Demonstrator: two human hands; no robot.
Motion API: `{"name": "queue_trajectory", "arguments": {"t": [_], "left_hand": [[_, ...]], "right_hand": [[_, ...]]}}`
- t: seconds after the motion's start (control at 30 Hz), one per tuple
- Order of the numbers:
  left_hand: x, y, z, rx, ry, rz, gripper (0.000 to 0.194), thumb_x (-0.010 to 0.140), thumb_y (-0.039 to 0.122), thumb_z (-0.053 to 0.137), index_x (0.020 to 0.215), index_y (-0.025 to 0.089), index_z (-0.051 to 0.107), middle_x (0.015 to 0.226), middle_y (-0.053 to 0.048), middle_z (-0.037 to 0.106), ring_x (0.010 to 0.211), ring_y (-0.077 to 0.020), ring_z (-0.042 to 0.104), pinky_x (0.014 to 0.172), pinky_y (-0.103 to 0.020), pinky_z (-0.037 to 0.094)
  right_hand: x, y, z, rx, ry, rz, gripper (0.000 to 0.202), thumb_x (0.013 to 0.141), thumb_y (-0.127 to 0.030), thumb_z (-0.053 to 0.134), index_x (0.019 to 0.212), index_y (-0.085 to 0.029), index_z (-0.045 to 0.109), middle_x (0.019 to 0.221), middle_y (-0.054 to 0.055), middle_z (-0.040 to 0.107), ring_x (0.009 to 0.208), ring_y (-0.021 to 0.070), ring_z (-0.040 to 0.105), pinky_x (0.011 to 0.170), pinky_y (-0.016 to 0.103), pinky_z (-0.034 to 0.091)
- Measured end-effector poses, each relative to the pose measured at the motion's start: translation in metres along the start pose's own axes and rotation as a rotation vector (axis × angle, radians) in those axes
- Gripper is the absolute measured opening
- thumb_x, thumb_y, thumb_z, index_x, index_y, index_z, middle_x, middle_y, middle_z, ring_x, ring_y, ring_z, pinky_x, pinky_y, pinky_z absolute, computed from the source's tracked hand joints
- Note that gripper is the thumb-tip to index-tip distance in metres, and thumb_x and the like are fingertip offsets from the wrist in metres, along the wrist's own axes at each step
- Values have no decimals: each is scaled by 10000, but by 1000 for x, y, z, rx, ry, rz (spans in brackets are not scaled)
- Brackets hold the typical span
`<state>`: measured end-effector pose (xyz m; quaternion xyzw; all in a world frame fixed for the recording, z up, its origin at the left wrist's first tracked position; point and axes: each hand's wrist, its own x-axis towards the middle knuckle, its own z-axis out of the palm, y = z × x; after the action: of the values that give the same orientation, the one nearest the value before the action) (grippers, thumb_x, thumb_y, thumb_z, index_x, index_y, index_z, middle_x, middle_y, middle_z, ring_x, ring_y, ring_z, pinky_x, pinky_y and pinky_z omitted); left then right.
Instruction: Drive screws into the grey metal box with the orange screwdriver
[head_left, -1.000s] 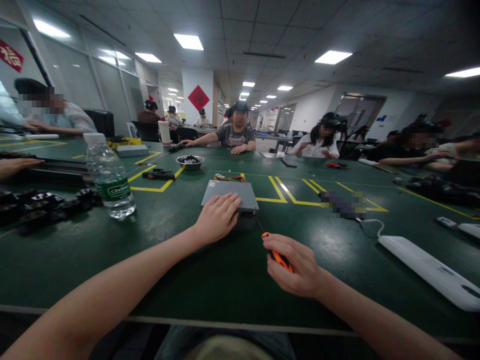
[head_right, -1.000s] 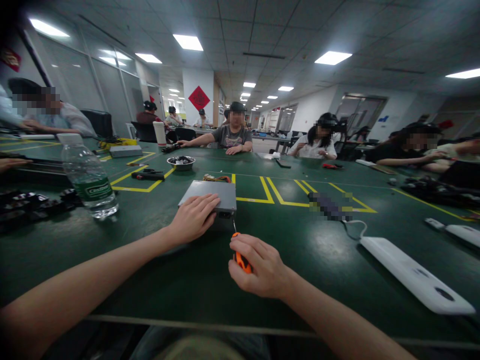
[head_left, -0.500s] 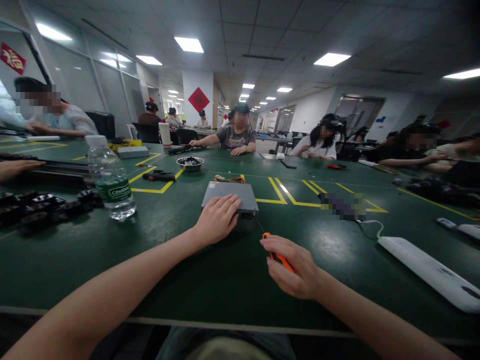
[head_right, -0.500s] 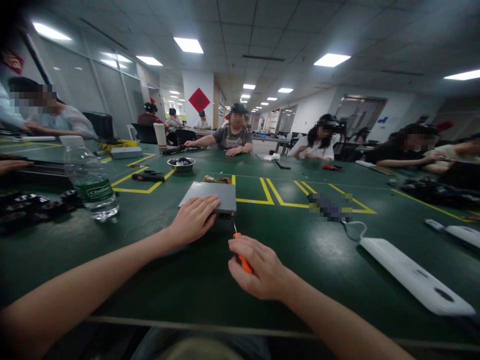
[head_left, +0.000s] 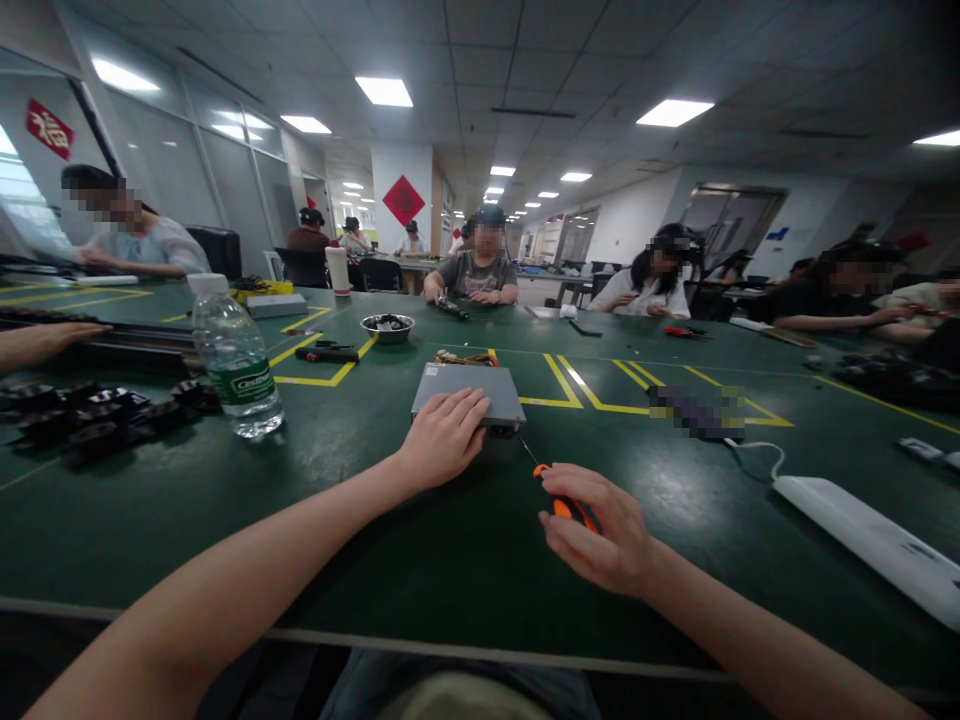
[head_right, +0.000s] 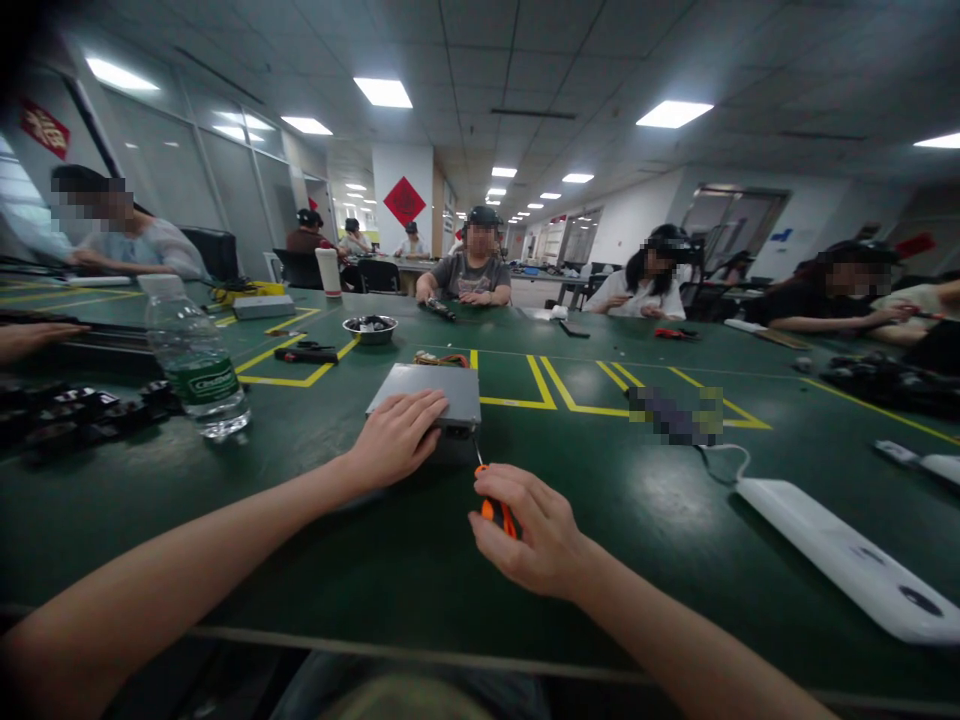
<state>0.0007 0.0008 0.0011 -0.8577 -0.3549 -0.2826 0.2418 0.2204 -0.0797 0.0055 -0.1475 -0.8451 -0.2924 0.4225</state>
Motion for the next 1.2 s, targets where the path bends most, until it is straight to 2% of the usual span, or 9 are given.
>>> {"name": "queue_trajectory", "arguments": {"t": [0.13, 0.3, 0.47, 0.53, 0.7, 0.9, 1.07, 1.2], "left_hand": [[0, 0, 0, -1, 10, -1, 387, 895, 262, 380, 1241, 119, 476, 1297, -134, 511, 1184, -251, 477, 941, -407, 388], [-1, 1, -1, -5, -5, 2, 390, 893, 272, 383, 1238, 118, 479, 1297, -136, 510, 1180, -252, 481, 945, -400, 387], [-1, -1, 1, -6, 27, 8, 404, 871, 281, 417, 1238, 124, 482, 1279, -136, 526, 1179, -251, 482, 952, -409, 388], [-1, -1, 1, -8, 26, 19, 409, 864, 278, 425, 1241, 132, 481, 1276, -135, 529, 1176, -249, 486, 943, -405, 398], [-1, 1, -1, 0, 10, 2, 409, 877, 290, 406, 1244, 122, 476, 1283, -138, 520, 1169, -256, 489, 950, -405, 385], [-1, 1, -1, -10, -9, 3, 419, 880, 289, 405, 1257, 114, 462, 1292, -138, 513, 1183, -255, 474, 946, -404, 383], [-1, 0, 0, 2, -16, 2, 422, 887, 303, 393, 1253, 106, 466, 1299, -139, 505, 1183, -263, 473, 954, -407, 375], [-1, 1, 1, 2, -6, 0, 417, 886, 298, 394, 1253, 115, 467, 1294, -138, 511, 1180, -262, 477, 950, -406, 378]], "right_hand": [[-6, 2, 0, 20, 17, -3, 156, 750, -54, 568, 847, -173, 536, 971, 69, 558, 916, 169, 599, 728, 306, 579], [-11, 3, 1, 79, -6, 8, 194, 749, -12, 503, 889, -143, 526, 1088, 119, 520, 1053, 211, 563, 807, 356, 570], [-4, 3, 0, -2, 40, 12, 153, 720, -61, 609, 795, -184, 557, 961, 61, 599, 916, 184, 619, 761, 341, 580], [-4, 3, 0, -4, 11, -3, 171, 710, -31, 604, 788, -180, 574, 940, 60, 609, 891, 168, 628, 729, 277, 580], [-10, 2, 2, 18, -6, -8, 142, 756, -46, 528, 822, -165, 565, 1057, 103, 581, 1004, 196, 600, 773, 318, 580], [-7, 3, 1, -28, -14, -39, 166, 737, -44, 594, 803, -188, 547, 933, 50, 607, 910, 170, 614, 719, 293, 587], [-10, 4, 1, 22, -47, -52, 150, 770, -30, 533, 857, -153, 532, 1015, 109, 570, 992, 192, 587, 774, 321, 579], [-9, 4, -1, -53, -28, 7, 130, 752, -59, 601, 791, -157, 524, 956, 89, 591, 920, 188, 599, 732, 321, 580]]}}
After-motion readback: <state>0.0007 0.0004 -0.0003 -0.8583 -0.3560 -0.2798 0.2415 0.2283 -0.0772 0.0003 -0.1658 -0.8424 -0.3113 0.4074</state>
